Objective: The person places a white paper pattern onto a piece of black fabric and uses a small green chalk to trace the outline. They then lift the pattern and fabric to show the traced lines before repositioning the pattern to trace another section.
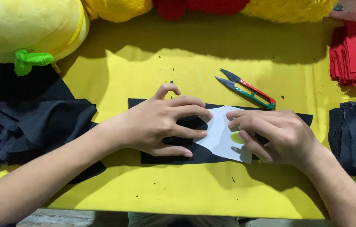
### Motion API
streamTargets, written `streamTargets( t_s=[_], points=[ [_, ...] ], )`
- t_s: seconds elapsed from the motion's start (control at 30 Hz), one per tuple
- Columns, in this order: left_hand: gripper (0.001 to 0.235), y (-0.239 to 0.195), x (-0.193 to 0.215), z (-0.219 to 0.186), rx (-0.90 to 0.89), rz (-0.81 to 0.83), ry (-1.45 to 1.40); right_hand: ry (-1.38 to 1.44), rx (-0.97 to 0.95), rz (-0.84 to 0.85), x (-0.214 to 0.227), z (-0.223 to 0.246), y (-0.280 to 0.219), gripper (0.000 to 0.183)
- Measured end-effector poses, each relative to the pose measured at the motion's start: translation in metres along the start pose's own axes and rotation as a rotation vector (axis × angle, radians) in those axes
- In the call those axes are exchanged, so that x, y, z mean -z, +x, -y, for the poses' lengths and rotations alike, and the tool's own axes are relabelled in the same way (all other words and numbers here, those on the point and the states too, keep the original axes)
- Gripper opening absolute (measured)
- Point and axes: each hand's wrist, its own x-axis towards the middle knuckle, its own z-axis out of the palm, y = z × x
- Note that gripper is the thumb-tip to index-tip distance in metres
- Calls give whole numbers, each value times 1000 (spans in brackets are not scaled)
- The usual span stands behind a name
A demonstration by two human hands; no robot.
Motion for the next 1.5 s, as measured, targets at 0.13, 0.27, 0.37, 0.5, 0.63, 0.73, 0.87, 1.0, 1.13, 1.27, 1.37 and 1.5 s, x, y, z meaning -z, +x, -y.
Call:
streamTargets(
  t_s=[0.13, 0.27, 0.37, 0.5, 0.63, 0.73, 0.87, 1.0, 1.13, 1.27, 1.37, 1.5],
  points=[
    [33, -2, -1, 0, -5, -33, -78, 12, -10, 9, -1, 0, 0, 12],
    [56, -6, -5, 4, 79, -44, -228, 36, -18, -5, -3, -1, -1, 13],
    [61, -6, -7, 3, 113, -68, -220, 23, 0, -6, -2, 0, 0, 12],
    [68, -2, -15, -1, 156, -61, 10, 1, 23, 10, -2, 4, 3, 12],
    [54, 0, -15, -6, 147, -39, 10, 20, 4, -3, -3, 2, 0, 14],
    [54, 2, -15, -7, 114, -23, 56, -2, -245, -136, -2, -1, -7, 23],
    [51, 9, -13, -11, 92, -39, 117, 39, -453, -408, -3, -7, -10, 25],
    [44, 14, -18, -17, 59, -2, 171, -91, -526, -437, -8, -22, -31, 26],
    [43, 14, -19, -17, 76, 1, 206, -108, -539, -420, -10, -22, -33, 27],
    [41, 14, -18, -17, 73, -18, 198, -71, -618, -581, -9, -22, -37, 26],
    [40, 14, -18, -17, 81, -17, 172, -69, -620, -602, -8, -23, -37, 26],
    [37, 15, -18, -17, 80, -15, 160, -135, -567, -512, -7, -23, -34, 27]
  ],
)
